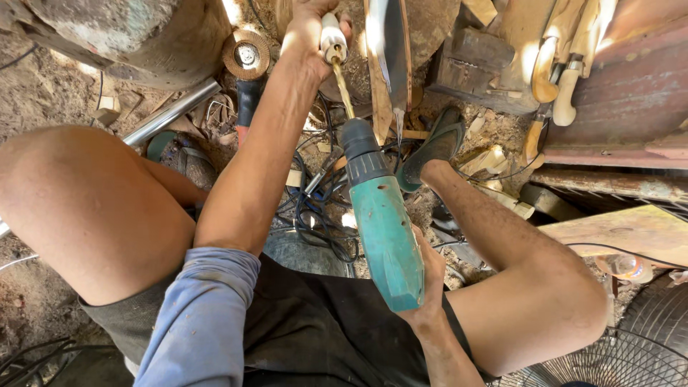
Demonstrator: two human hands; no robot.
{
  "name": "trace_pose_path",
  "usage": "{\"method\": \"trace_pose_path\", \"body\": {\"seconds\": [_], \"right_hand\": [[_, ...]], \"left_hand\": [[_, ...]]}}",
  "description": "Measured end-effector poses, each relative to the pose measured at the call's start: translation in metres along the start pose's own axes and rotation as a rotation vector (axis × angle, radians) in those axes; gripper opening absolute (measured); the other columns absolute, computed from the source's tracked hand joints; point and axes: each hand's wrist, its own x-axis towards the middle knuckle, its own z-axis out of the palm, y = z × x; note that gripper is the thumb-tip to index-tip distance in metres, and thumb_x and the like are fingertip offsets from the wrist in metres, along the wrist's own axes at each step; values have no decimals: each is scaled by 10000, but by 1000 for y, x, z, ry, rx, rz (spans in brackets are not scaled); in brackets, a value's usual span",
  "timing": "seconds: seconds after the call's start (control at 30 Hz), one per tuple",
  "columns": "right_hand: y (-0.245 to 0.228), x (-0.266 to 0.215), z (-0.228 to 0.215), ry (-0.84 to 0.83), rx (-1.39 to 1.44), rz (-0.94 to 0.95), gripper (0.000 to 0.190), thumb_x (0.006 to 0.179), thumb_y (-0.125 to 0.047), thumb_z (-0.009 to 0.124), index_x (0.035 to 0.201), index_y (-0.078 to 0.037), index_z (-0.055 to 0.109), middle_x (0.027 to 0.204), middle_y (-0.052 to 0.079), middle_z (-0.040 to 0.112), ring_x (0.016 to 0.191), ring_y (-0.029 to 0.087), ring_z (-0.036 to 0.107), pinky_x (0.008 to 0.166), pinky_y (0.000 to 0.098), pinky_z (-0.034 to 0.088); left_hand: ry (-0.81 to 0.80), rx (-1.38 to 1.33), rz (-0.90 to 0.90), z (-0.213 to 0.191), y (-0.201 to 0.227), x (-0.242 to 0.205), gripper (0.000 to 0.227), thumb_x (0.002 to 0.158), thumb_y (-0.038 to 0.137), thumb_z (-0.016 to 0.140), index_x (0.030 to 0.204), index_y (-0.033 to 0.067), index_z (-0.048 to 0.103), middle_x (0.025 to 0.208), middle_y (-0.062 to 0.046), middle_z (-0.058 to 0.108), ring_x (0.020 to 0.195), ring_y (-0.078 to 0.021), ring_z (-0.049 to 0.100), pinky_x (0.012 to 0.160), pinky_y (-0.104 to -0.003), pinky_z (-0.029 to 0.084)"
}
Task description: The person sits on the floor and uses a corded electric drill to bore a hole into a small cylindrical wooden piece. After drilling, they insert a metal tube into the hole and tap it with a hammer to secure it.
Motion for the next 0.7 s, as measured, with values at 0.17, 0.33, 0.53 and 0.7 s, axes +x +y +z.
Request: {"method": "trace_pose_path", "body": {"seconds": [0.17,0.33,0.53,0.7], "right_hand": [[-5,5,4,137,836,583,455,946,-159,662,1318,99,623,1014,125,738,823,154,692,703,264,565],[1,5,3,-68,-70,-4,670,785,-63,804,1397,20,543,1092,116,729,927,160,746,790,267,591],[4,1,8,-93,-78,80,786,776,-60,827,1483,11,490,1173,150,727,959,224,768,820,314,631],[2,6,7,-155,-297,-148,982,670,-104,878,1505,54,387,1174,193,716,948,304,759,836,367,605]], "left_hand": [[-29,214,140,7,1,-19,226,917,13,653,1104,13,526,766,-176,606,515,-241,647,369,-319,576],[18,243,128,18,5,-29,306,918,-16,631,1215,-18,554,773,-169,655,488,-198,644,355,-299,570],[-38,307,247,25,7,-43,453,874,-41,614,1269,149,500,764,-140,718,454,-201,653,322,-301,571],[-46,377,260,21,5,-53,430,930,-61,652,1328,44,526,795,-195,639,500,-226,655,323,-311,526]]}}
